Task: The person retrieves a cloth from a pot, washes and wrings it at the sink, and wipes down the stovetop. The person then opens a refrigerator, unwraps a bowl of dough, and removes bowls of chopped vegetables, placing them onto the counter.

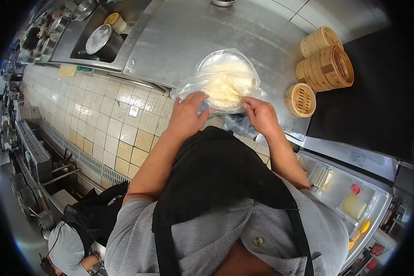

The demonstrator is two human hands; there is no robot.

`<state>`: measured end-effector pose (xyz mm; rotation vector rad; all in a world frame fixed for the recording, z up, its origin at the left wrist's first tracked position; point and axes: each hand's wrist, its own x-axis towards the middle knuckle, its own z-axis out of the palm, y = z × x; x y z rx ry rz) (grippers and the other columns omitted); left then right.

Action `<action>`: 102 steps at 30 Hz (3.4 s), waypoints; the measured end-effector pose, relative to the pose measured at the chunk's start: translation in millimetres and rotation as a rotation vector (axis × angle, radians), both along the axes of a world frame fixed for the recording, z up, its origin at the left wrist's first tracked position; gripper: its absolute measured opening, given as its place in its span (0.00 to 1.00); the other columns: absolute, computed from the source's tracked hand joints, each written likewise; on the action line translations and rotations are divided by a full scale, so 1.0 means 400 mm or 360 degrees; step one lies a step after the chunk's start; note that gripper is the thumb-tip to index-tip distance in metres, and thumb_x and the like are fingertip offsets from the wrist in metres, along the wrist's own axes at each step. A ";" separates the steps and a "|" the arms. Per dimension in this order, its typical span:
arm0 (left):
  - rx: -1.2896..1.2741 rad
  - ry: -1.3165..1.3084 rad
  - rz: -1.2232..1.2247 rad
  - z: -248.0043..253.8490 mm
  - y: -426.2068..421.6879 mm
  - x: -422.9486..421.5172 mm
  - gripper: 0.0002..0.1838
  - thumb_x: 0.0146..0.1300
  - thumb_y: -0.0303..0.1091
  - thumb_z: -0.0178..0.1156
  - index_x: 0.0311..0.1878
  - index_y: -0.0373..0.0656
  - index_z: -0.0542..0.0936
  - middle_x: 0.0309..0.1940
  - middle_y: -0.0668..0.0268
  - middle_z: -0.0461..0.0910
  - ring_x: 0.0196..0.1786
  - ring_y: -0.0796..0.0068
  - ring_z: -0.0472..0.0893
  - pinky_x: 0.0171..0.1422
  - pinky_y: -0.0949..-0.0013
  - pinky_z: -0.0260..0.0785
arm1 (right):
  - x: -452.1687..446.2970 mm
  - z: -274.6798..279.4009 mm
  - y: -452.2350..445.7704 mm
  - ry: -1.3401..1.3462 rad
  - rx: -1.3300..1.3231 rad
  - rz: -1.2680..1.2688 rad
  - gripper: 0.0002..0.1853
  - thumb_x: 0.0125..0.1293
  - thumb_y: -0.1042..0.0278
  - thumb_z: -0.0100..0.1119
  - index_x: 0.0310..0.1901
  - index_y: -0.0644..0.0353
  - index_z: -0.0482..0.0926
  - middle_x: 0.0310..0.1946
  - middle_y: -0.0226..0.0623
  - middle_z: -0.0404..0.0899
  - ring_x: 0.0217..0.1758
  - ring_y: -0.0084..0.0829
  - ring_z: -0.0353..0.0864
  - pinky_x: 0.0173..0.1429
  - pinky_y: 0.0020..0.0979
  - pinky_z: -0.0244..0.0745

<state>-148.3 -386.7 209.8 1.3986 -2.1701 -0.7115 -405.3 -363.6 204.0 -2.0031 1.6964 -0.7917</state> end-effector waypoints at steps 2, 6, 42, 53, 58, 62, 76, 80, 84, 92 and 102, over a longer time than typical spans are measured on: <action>0.0150 -0.0066 0.0024 -0.006 0.008 0.016 0.15 0.60 0.45 0.62 0.46 0.47 0.80 0.49 0.60 0.79 0.54 0.56 0.77 0.67 0.36 0.54 | -0.006 -0.002 0.019 0.0008 0.0091 0.0006 0.09 0.63 0.68 0.59 0.43 0.57 0.82 0.34 0.46 0.83 0.40 0.47 0.82 0.45 0.41 0.76; 0.0328 -0.0152 0.0127 -0.030 0.017 0.020 0.15 0.60 0.47 0.63 0.40 0.45 0.82 0.41 0.59 0.83 0.46 0.56 0.80 0.67 0.43 0.58 | -0.018 -0.038 0.034 0.0019 0.0355 -0.0026 0.10 0.63 0.64 0.61 0.42 0.58 0.82 0.26 0.45 0.81 0.32 0.45 0.82 0.38 0.39 0.76; 0.1012 0.1391 0.0446 -0.162 -0.225 -0.109 0.18 0.68 0.36 0.51 0.57 0.40 0.77 0.45 0.62 0.81 0.43 0.72 0.79 0.51 0.71 0.70 | -0.108 -0.115 -0.040 -0.1644 0.1255 -0.0701 0.21 0.59 0.75 0.50 0.54 0.73 0.69 0.43 0.50 0.79 0.41 0.40 0.84 0.36 0.35 0.86; 0.1064 0.1504 0.0752 -0.258 -0.176 -0.081 0.16 0.67 0.39 0.53 0.49 0.38 0.80 0.41 0.63 0.83 0.43 0.72 0.80 0.48 0.71 0.71 | -0.112 -0.168 -0.036 -0.1803 0.0974 -0.0555 0.27 0.55 0.80 0.48 0.60 0.67 0.67 0.50 0.43 0.78 0.49 0.36 0.81 0.49 0.35 0.80; 0.1027 0.1833 0.0746 -0.292 -0.100 -0.015 0.23 0.70 0.44 0.51 0.61 0.39 0.74 0.55 0.63 0.78 0.58 0.75 0.74 0.63 0.67 0.65 | -0.051 -0.174 -0.063 -0.1668 0.0992 -0.0299 0.24 0.51 0.79 0.50 0.54 0.69 0.72 0.46 0.43 0.80 0.45 0.35 0.82 0.46 0.33 0.79; 0.1068 0.2308 0.0817 -0.268 -0.064 0.106 0.23 0.71 0.45 0.51 0.61 0.39 0.74 0.54 0.62 0.78 0.58 0.73 0.75 0.63 0.67 0.66 | 0.075 -0.139 -0.084 -0.1361 0.1179 -0.0074 0.24 0.51 0.79 0.50 0.54 0.68 0.74 0.42 0.41 0.82 0.41 0.32 0.83 0.41 0.31 0.79; 0.0361 0.1574 0.1270 -0.219 0.036 0.897 0.14 0.64 0.35 0.56 0.45 0.35 0.83 0.44 0.57 0.84 0.46 0.64 0.82 0.53 0.67 0.73 | 0.822 0.031 -0.167 -0.1469 0.1667 0.0567 0.21 0.53 0.78 0.54 0.52 0.64 0.75 0.34 0.32 0.81 0.25 0.21 0.77 0.24 0.20 0.70; 0.0272 0.1371 0.1767 -0.182 0.091 1.042 0.13 0.64 0.32 0.53 0.45 0.35 0.82 0.43 0.56 0.84 0.44 0.62 0.83 0.51 0.66 0.74 | 0.967 0.025 -0.182 -0.1446 0.1861 0.0741 0.21 0.54 0.79 0.54 0.53 0.63 0.75 0.35 0.30 0.80 0.25 0.19 0.77 0.23 0.19 0.70; 0.0188 0.2048 0.2161 -0.237 0.085 1.171 0.12 0.64 0.28 0.51 0.44 0.34 0.81 0.40 0.56 0.83 0.41 0.62 0.82 0.47 0.66 0.75 | 1.078 0.055 -0.211 -0.1281 0.1930 0.0813 0.24 0.54 0.77 0.55 0.56 0.60 0.75 0.36 0.28 0.80 0.26 0.17 0.77 0.23 0.18 0.70; -0.0191 0.0781 0.2330 -0.349 0.016 1.488 0.11 0.64 0.27 0.53 0.46 0.35 0.80 0.38 0.59 0.83 0.38 0.66 0.82 0.41 0.67 0.75 | 1.366 0.043 -0.424 -0.1209 0.1981 0.1123 0.26 0.53 0.78 0.53 0.58 0.62 0.72 0.39 0.31 0.79 0.32 0.20 0.81 0.28 0.20 0.76; -0.0697 0.2525 0.3062 -0.261 0.307 1.676 0.16 0.62 0.33 0.59 0.50 0.35 0.78 0.46 0.55 0.81 0.46 0.58 0.82 0.50 0.55 0.77 | 1.736 0.093 -0.796 -0.1306 0.1844 0.1137 0.26 0.51 0.81 0.50 0.56 0.61 0.72 0.45 0.37 0.80 0.40 0.30 0.84 0.37 0.33 0.84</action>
